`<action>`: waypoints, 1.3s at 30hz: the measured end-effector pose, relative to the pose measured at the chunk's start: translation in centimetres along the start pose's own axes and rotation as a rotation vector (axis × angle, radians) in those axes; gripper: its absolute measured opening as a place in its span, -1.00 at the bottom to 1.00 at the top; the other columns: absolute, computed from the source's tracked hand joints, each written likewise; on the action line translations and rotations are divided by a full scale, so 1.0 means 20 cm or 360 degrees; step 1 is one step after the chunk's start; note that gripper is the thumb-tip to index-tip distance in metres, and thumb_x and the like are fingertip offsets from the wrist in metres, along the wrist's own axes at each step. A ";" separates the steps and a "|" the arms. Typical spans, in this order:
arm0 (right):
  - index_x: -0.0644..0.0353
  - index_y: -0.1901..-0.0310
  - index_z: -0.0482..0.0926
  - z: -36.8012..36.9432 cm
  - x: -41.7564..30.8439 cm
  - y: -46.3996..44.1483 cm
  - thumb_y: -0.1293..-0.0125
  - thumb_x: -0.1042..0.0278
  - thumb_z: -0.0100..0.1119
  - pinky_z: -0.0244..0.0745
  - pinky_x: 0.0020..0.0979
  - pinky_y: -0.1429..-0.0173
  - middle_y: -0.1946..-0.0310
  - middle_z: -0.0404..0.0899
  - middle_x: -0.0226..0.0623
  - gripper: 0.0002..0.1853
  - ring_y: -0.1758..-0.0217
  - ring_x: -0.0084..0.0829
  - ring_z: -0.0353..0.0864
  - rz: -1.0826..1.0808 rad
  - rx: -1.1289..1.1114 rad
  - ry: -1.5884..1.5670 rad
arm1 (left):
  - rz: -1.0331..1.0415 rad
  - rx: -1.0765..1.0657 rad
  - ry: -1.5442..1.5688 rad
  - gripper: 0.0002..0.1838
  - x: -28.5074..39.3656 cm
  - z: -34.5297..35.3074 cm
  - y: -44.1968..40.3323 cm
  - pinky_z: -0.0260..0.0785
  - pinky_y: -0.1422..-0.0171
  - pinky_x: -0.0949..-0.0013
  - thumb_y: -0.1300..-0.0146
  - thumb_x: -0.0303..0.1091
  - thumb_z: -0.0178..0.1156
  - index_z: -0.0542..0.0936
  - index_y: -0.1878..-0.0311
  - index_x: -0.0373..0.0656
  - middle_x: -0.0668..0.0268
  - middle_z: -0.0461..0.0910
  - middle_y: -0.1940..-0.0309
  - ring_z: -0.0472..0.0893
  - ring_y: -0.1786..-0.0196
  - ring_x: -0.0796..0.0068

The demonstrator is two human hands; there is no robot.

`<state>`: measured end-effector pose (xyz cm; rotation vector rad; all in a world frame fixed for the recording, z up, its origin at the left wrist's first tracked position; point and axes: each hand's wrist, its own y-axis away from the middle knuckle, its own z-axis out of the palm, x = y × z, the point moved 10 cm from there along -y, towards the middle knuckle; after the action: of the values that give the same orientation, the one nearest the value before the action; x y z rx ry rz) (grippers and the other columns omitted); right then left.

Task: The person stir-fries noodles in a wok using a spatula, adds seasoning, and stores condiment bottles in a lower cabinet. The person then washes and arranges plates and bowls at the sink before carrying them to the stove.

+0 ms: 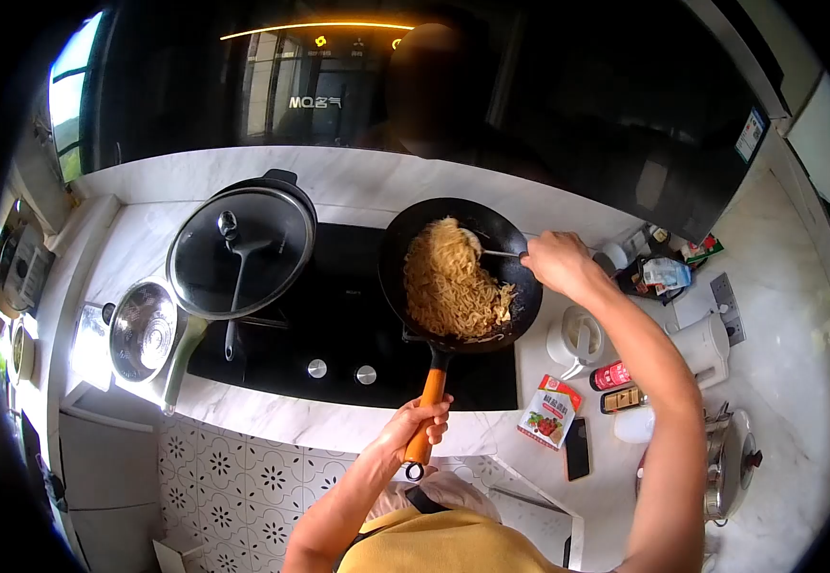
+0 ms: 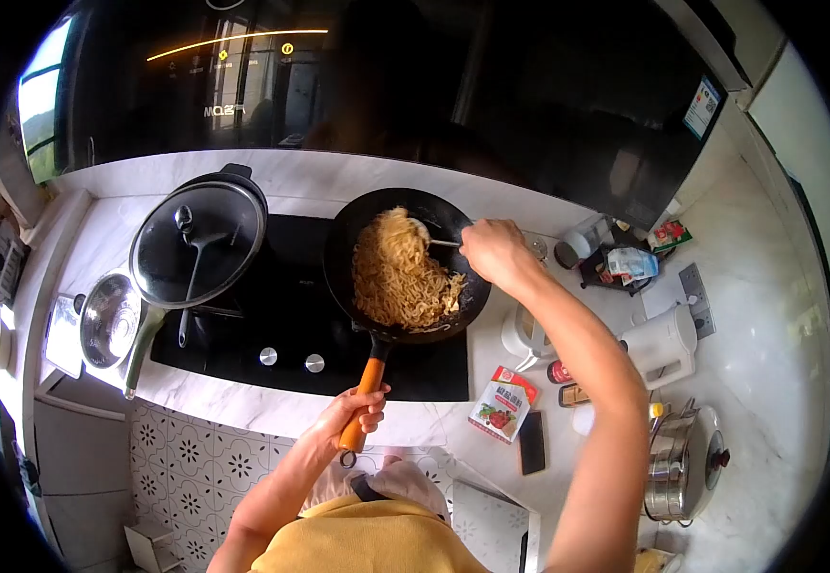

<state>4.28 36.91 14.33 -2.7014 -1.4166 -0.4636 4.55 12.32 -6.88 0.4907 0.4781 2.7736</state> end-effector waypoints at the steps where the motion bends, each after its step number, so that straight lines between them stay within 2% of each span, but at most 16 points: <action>1: 0.26 0.46 0.68 -0.10 -0.04 0.06 -0.23 0.26 0.14 0.56 -0.12 0.12 0.34 0.65 0.00 -0.75 0.24 -0.03 0.66 -0.0144 0.0156 0.0082 | -0.0006 0.0007 0.0007 -0.71 0.00 0.00 0.00 0.23 0.59 0.63 -0.24 -0.46 0.20 0.38 0.02 -0.23 0.40 0.35 0.54 0.31 0.63 0.68; 3: 0.18 0.21 0.67 -0.15 0.09 0.06 -0.25 0.20 0.15 0.49 -0.16 -0.07 0.23 0.65 -0.07 -0.75 0.09 -0.07 0.62 0.0080 -0.0269 -0.0006 | -0.0002 0.0007 0.0011 -0.71 -0.01 0.00 -0.01 0.22 0.60 0.62 -0.24 -0.47 0.21 0.38 0.02 -0.23 0.41 0.35 0.54 0.31 0.64 0.68; 7: 0.13 0.17 0.66 -0.15 0.33 -0.05 -0.23 0.31 0.10 0.49 -0.17 0.00 0.23 0.64 -0.05 -0.79 0.12 -0.07 0.63 0.0201 -0.0047 -0.0318 | 0.0021 0.0027 0.0002 -0.71 -0.02 0.00 -0.02 0.20 0.60 0.60 -0.23 -0.47 0.21 0.38 0.03 -0.23 0.41 0.36 0.54 0.31 0.64 0.67; 11: 0.30 0.24 0.62 -0.13 0.25 -0.17 -0.23 0.31 0.14 0.51 -0.12 0.10 0.39 0.61 0.05 -0.78 0.22 0.01 0.64 0.0213 0.0384 -0.0219 | 0.0023 0.0049 0.0032 -0.68 -0.02 0.01 -0.01 0.20 0.61 0.60 -0.22 -0.47 0.23 0.37 0.02 -0.24 0.39 0.38 0.54 0.32 0.65 0.66; 15: 0.18 0.28 0.60 -0.04 -0.11 0.04 -0.16 0.25 0.22 0.57 -0.15 0.23 0.51 0.63 -0.19 -0.81 0.36 -0.17 0.68 -0.0393 0.0162 0.0293 | 0.0009 0.0027 0.0003 -0.68 -0.02 0.01 -0.02 0.23 0.57 0.58 -0.20 -0.45 0.24 0.39 0.01 -0.20 0.41 0.38 0.54 0.33 0.62 0.67; 17: -0.01 0.08 0.62 -0.19 -0.01 0.12 -0.20 0.20 0.22 0.54 -0.14 0.15 0.35 0.62 -0.20 -0.74 0.31 -0.12 0.65 -0.0368 0.0020 0.0269 | 0.0019 0.0014 -0.0005 -0.68 -0.02 0.00 -0.02 0.23 0.56 0.58 -0.20 -0.45 0.24 0.39 0.01 -0.21 0.41 0.37 0.54 0.34 0.62 0.67; 19: 0.03 0.05 0.61 -0.36 0.13 0.18 -0.18 0.31 0.21 0.53 -0.15 0.13 0.28 0.60 -0.18 -0.72 0.22 -0.14 0.63 -0.0454 0.0555 0.0009 | 0.0029 0.0029 -0.0016 -0.69 -0.02 -0.01 -0.02 0.21 0.57 0.58 -0.21 -0.45 0.23 0.39 0.02 -0.21 0.41 0.37 0.53 0.33 0.62 0.67; 20: 0.04 -0.01 0.59 -0.28 0.22 0.11 -0.19 0.46 0.12 0.53 -0.17 0.06 0.18 0.58 -0.16 -0.68 0.12 -0.15 0.60 -0.0215 0.0309 -0.0063 | 0.0044 0.0046 -0.0009 -0.70 -0.02 0.00 -0.02 0.21 0.60 0.62 -0.23 -0.45 0.22 0.39 0.01 -0.23 0.40 0.36 0.54 0.32 0.63 0.68; 24: 0.00 -0.17 0.49 0.03 0.27 0.00 -0.19 0.60 0.01 0.53 -0.24 -0.05 -0.07 0.54 -0.10 -0.51 -0.09 -0.18 0.57 -0.0073 0.0491 0.0073 | 0.0068 0.0073 -0.0006 -0.71 -0.02 0.00 -0.02 0.20 0.63 0.65 -0.26 -0.45 0.20 0.39 0.00 -0.26 0.39 0.36 0.55 0.31 0.65 0.68; 25: -0.01 -0.26 0.41 0.11 0.20 0.03 -0.19 0.59 0.03 0.50 -0.22 -0.13 -0.13 0.50 0.01 -0.45 -0.18 -0.10 0.51 -0.0059 0.0297 -0.0015 | 0.0070 0.0052 0.0003 -0.70 -0.01 0.00 -0.02 0.20 0.63 0.64 -0.26 -0.44 0.19 0.39 -0.01 -0.27 0.39 0.36 0.55 0.31 0.65 0.68; 26: 0.06 -0.19 0.42 0.41 0.12 0.09 -0.17 0.55 0.10 0.51 -0.10 0.09 0.01 0.51 -0.09 -0.50 0.17 -0.02 0.58 -0.0346 0.0224 -0.0460 | 0.0064 0.0052 0.0006 -0.69 -0.02 0.00 -0.02 0.21 0.63 0.65 -0.26 -0.44 0.20 0.39 -0.01 -0.27 0.38 0.36 0.55 0.32 0.65 0.69; 27: 0.08 -0.18 0.42 0.35 0.04 0.21 -0.18 0.57 0.08 0.52 -0.09 0.15 0.07 0.51 -0.05 -0.52 0.23 0.01 0.59 -0.0515 0.0309 -0.0582 | 0.0057 0.0049 0.0010 -0.69 -0.01 0.00 -0.02 0.21 0.63 0.65 -0.26 -0.44 0.20 0.39 -0.01 -0.27 0.38 0.36 0.55 0.32 0.65 0.69; 28: 0.05 -0.22 0.41 0.37 0.03 0.22 -0.18 0.59 0.05 0.51 -0.09 0.15 0.11 0.50 -0.05 -0.48 0.26 -0.02 0.60 -0.0627 0.0473 -0.0591 | 0.0054 0.0045 0.0010 -0.69 0.00 0.00 -0.01 0.21 0.61 0.63 -0.24 -0.44 0.21 0.40 0.00 -0.25 0.40 0.37 0.54 0.32 0.64 0.68; 29: 0.00 -0.27 0.39 0.27 -0.02 0.42 -0.16 0.59 0.04 0.50 -0.09 0.16 0.06 0.50 -0.08 -0.41 0.24 -0.05 0.61 -0.0381 -0.0084 -0.0437 | 0.0035 0.0029 0.0031 -0.70 -0.02 0.01 -0.02 0.22 0.60 0.61 -0.23 -0.44 0.22 0.41 0.00 -0.23 0.41 0.37 0.54 0.33 0.63 0.68; 35: -0.08 -0.19 0.51 -0.16 0.12 0.87 0.00 0.64 0.12 0.52 -0.20 0.21 0.14 0.47 -0.21 -0.36 0.30 -0.23 0.62 -0.0129 0.0257 0.0029 | 0.0052 -0.0031 0.0040 -0.70 -0.02 0.00 -0.03 0.23 0.59 0.60 -0.23 -0.43 0.23 0.41 0.01 -0.23 0.40 0.38 0.53 0.34 0.63 0.68; 39: -0.03 -0.21 0.50 -0.32 0.15 0.97 0.01 0.60 0.15 0.53 -0.26 0.27 0.13 0.49 -0.16 -0.35 0.31 -0.28 0.64 -0.0103 0.0165 0.0186 | 0.0042 -0.0001 0.0029 -0.71 -0.02 -0.01 -0.03 0.22 0.59 0.58 -0.25 -0.43 0.21 0.40 0.01 -0.23 0.39 0.38 0.53 0.34 0.63 0.66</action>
<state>20.22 26.93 22.96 -2.5111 -1.4574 -0.5277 4.99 12.72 -7.37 0.4750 0.4784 2.8058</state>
